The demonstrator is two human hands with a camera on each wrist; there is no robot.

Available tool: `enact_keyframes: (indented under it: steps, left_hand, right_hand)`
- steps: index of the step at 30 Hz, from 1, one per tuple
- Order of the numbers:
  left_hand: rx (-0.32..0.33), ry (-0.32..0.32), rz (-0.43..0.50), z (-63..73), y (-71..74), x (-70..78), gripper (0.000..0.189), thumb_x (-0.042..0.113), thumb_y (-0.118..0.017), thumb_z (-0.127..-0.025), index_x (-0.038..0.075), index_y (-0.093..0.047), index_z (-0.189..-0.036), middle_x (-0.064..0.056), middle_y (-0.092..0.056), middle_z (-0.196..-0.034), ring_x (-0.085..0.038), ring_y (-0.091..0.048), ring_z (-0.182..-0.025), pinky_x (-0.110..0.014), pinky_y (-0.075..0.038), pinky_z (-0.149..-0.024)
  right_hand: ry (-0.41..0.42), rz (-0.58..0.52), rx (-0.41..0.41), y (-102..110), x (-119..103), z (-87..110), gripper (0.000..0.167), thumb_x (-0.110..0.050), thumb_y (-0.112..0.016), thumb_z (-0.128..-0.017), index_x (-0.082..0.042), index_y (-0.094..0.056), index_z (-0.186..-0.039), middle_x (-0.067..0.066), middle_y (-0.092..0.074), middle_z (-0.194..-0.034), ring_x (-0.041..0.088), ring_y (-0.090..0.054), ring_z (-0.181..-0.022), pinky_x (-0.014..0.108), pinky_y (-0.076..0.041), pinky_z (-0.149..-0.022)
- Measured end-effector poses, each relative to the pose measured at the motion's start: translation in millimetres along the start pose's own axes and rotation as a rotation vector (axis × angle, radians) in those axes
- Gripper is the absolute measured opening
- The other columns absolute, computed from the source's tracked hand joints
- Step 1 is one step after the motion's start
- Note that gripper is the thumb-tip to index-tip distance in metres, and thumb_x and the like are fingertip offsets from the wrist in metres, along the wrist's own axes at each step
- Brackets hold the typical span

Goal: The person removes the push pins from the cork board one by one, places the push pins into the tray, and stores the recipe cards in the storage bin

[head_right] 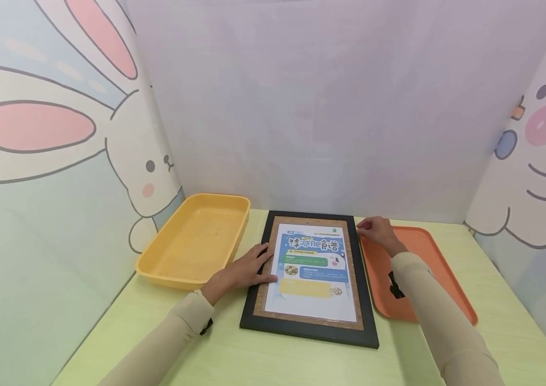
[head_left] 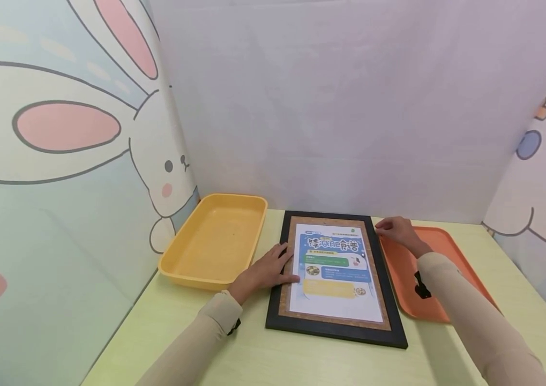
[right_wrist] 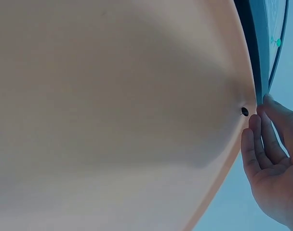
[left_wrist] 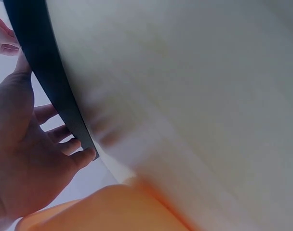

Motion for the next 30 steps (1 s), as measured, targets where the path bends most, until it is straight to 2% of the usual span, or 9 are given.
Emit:
enact_keyframes:
  steps: [12, 25, 30]
  left_hand:
    - [0.0, 0.009, -0.007, 0.2, -1.2, 0.7, 0.094, 0.069, -0.059, -0.095, 0.008, -0.035, -0.162, -0.016, -0.025, -0.169, -0.033, -0.026, -0.156, -0.045, -0.03, -0.123]
    - [0.0, 0.005, -0.019, 0.2, 2.0, 3.4, 0.093, 0.068, -0.059, -0.096, 0.008, -0.035, -0.162, -0.016, -0.026, -0.169, -0.033, -0.026, -0.156, -0.045, -0.031, -0.123]
    - [0.007, 0.004, -0.018, 1.9, 3.3, 3.7, 0.093, 0.068, -0.06, -0.095, 0.007, -0.036, -0.161, -0.017, -0.027, -0.169, -0.033, -0.028, -0.155, -0.045, -0.032, -0.122]
  right_hand:
    - [0.07, 0.029, 0.007, -4, -17, -6.1, 0.023, -0.007, -0.074, -0.097, 0.009, -0.073, -0.113, 0.026, -0.073, -0.104, 0.035, -0.07, -0.084, 0.045, -0.061, -0.076]
    - [0.053, 0.041, -0.004, -9, -20, -10.3, 0.024, -0.009, -0.073, -0.098, 0.007, -0.074, -0.115, 0.026, -0.072, -0.109, 0.031, -0.067, -0.086, 0.046, -0.06, -0.08]
    - [0.082, 0.039, -0.013, -12, -27, -12.7, 0.024, -0.009, -0.075, -0.096, 0.007, -0.075, -0.114, 0.025, -0.072, -0.108, 0.033, -0.065, -0.088, 0.045, -0.059, -0.08]
Point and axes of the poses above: each hand's wrist, its own z-axis away from the middle knuckle, its own y-axis out of the back of the hand, x = y × z, the point moved 10 cm from there along -z, towards the middle knuckle
